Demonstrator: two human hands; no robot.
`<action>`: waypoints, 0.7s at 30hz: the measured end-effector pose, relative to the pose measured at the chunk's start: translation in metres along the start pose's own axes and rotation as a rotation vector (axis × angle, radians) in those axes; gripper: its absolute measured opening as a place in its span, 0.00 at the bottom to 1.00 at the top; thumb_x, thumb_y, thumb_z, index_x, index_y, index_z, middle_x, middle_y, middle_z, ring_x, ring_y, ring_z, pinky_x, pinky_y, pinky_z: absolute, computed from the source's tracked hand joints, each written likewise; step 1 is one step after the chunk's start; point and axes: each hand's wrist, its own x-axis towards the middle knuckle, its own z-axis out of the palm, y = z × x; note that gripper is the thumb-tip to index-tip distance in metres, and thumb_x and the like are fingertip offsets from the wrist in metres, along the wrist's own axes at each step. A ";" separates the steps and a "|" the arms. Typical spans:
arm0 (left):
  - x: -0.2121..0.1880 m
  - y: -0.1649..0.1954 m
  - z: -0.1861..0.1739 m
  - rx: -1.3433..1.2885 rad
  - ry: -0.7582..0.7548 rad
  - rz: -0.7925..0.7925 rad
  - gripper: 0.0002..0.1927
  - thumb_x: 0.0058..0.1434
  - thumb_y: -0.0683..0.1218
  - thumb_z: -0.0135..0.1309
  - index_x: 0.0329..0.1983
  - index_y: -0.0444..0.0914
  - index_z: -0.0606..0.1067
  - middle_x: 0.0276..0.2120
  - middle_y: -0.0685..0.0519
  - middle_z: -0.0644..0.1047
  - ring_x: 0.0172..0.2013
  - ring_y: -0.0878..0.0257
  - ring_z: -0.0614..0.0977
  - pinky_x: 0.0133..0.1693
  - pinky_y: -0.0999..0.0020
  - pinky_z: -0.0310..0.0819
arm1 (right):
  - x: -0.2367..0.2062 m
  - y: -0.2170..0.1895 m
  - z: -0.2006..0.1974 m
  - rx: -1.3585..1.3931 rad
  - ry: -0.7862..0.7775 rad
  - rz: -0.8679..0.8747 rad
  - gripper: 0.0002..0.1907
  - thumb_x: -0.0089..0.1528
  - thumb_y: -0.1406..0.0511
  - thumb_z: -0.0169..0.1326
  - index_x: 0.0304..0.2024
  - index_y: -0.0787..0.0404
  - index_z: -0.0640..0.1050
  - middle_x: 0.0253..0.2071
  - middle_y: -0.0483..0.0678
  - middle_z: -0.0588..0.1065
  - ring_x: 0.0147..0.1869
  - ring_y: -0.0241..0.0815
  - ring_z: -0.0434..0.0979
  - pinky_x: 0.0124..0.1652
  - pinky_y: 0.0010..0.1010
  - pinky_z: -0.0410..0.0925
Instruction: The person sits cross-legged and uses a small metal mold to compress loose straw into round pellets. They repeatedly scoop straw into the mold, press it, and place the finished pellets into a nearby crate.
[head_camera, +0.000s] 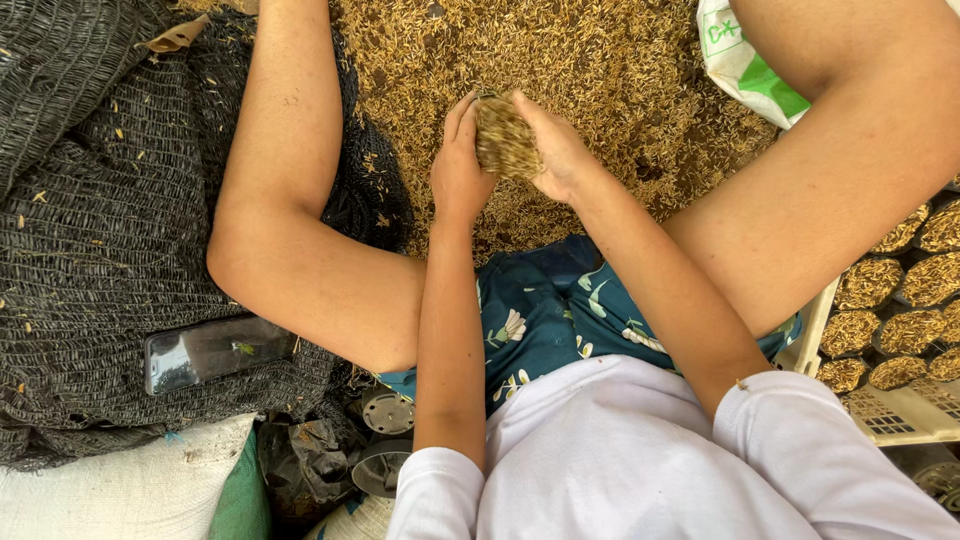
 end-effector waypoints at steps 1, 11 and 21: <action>-0.001 -0.002 0.002 0.018 0.019 -0.016 0.36 0.53 0.35 0.57 0.68 0.39 0.66 0.69 0.55 0.66 0.50 0.51 0.82 0.45 0.60 0.79 | 0.002 0.004 0.000 -0.199 0.031 -0.064 0.31 0.75 0.52 0.45 0.68 0.70 0.65 0.63 0.67 0.70 0.63 0.53 0.69 0.55 0.44 0.69; 0.004 -0.022 0.013 0.398 0.175 -0.086 0.27 0.66 0.37 0.56 0.65 0.54 0.72 0.63 0.64 0.72 0.37 0.58 0.84 0.40 0.62 0.79 | -0.013 -0.026 -0.048 -1.387 0.485 -0.212 0.38 0.67 0.45 0.58 0.74 0.50 0.64 0.77 0.56 0.54 0.78 0.59 0.57 0.69 0.54 0.58; 0.016 -0.016 -0.007 0.041 -0.067 -0.147 0.44 0.48 0.33 0.54 0.71 0.46 0.61 0.69 0.50 0.63 0.41 0.53 0.83 0.34 0.59 0.79 | 0.001 0.070 -0.066 -2.041 0.342 -0.141 0.38 0.61 0.65 0.63 0.73 0.51 0.66 0.66 0.63 0.62 0.64 0.65 0.70 0.47 0.44 0.78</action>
